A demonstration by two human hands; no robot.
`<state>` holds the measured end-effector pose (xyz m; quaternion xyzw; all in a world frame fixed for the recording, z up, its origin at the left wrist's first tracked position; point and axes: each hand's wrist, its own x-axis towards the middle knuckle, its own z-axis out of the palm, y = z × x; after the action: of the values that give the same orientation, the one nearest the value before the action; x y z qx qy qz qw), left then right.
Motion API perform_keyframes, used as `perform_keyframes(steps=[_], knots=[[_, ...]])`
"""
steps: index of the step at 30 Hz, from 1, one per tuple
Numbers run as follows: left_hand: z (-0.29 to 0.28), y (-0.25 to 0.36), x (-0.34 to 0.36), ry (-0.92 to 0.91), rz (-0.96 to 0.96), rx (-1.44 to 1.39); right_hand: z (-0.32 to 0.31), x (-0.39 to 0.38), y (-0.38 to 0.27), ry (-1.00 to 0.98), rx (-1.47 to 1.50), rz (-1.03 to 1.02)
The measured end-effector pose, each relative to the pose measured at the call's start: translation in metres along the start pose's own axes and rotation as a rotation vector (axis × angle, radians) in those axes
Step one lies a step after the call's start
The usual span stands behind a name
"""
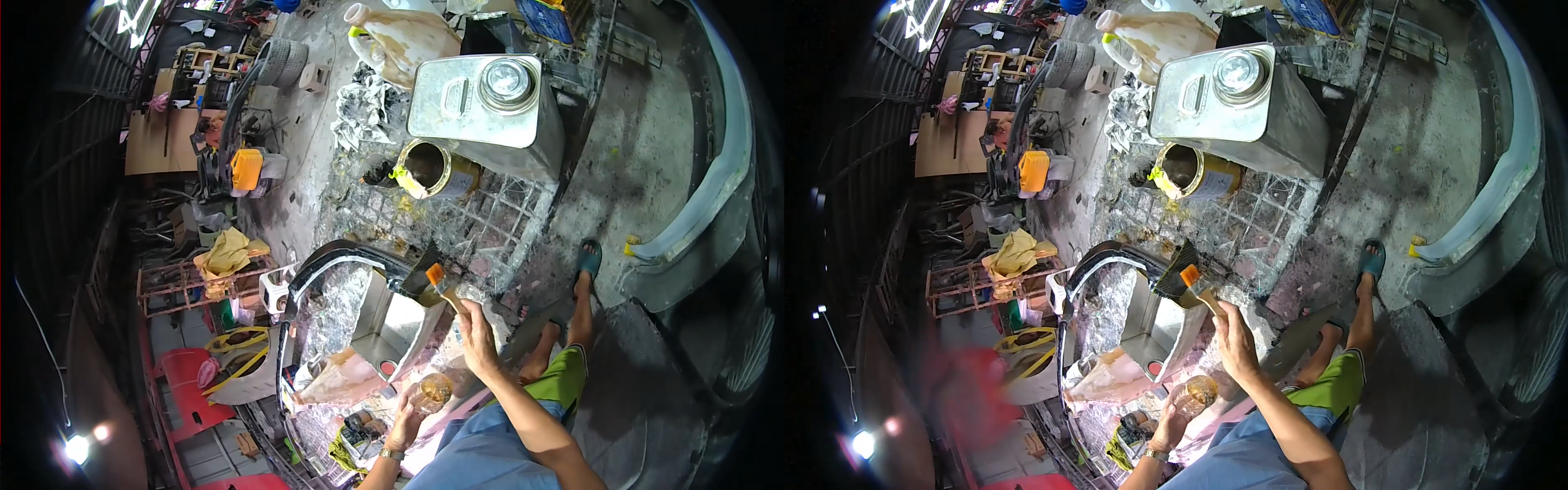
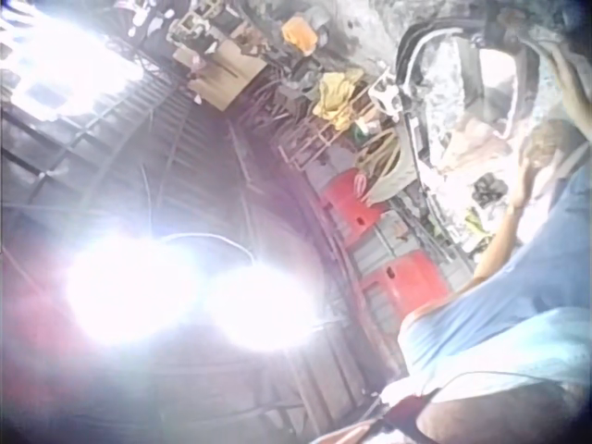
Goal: The person applies a liquid from a container onto a car bumper component using a brush. The person repeatedly dips the brush into the container and wipes it along the surface of the car part.
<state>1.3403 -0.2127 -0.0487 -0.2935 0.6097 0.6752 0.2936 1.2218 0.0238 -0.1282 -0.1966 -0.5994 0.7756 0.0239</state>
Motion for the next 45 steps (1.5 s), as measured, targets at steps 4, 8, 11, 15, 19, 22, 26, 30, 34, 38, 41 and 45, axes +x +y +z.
perform_keyframes(steps=[4, 8, 11, 15, 19, 22, 26, 30, 34, 38, 41, 45], knots=[[-0.004, -0.004, -0.004, 0.009, 0.010, 0.016, 0.014, 0.003, 0.005, 0.024, -0.116, -0.145], [-0.002, -0.004, -0.004, -0.011, 0.004, -0.005, 0.015, 0.007, 0.005, 0.041, -0.161, -0.221], [0.005, 0.000, -0.005, -0.008, 0.011, -0.027, 0.005, 0.000, 0.005, -0.053, -0.168, -0.089], [0.011, 0.006, -0.009, 0.015, -0.003, -0.023, -0.004, -0.006, -0.001, 0.003, -0.188, -0.137], [0.002, 0.000, -0.006, -0.026, 0.012, -0.023, 0.004, 0.005, -0.008, 0.016, -0.164, -0.130], [0.001, -0.002, -0.003, -0.030, 0.003, -0.020, 0.008, 0.015, -0.009, 0.042, -0.174, -0.233], [0.008, 0.002, -0.003, -0.038, -0.002, -0.006, 0.003, 0.012, 0.002, 0.011, -0.225, -0.216], [0.015, 0.005, -0.004, 0.027, -0.046, 0.071, -0.010, -0.001, 0.011, -0.008, -0.255, -0.193], [0.014, 0.007, -0.001, 0.025, -0.043, 0.093, -0.011, -0.003, 0.004, 0.033, -0.241, -0.182], [0.005, 0.002, 0.003, -0.029, -0.014, 0.020, 0.003, 0.009, -0.008, 0.081, -0.194, -0.228], [0.002, 0.003, 0.004, -0.038, -0.021, 0.015, 0.009, 0.013, -0.006, 0.030, -0.252, -0.243], [0.002, 0.004, 0.005, -0.023, -0.037, 0.009, 0.003, 0.004, 0.009, 0.008, -0.280, -0.233]])
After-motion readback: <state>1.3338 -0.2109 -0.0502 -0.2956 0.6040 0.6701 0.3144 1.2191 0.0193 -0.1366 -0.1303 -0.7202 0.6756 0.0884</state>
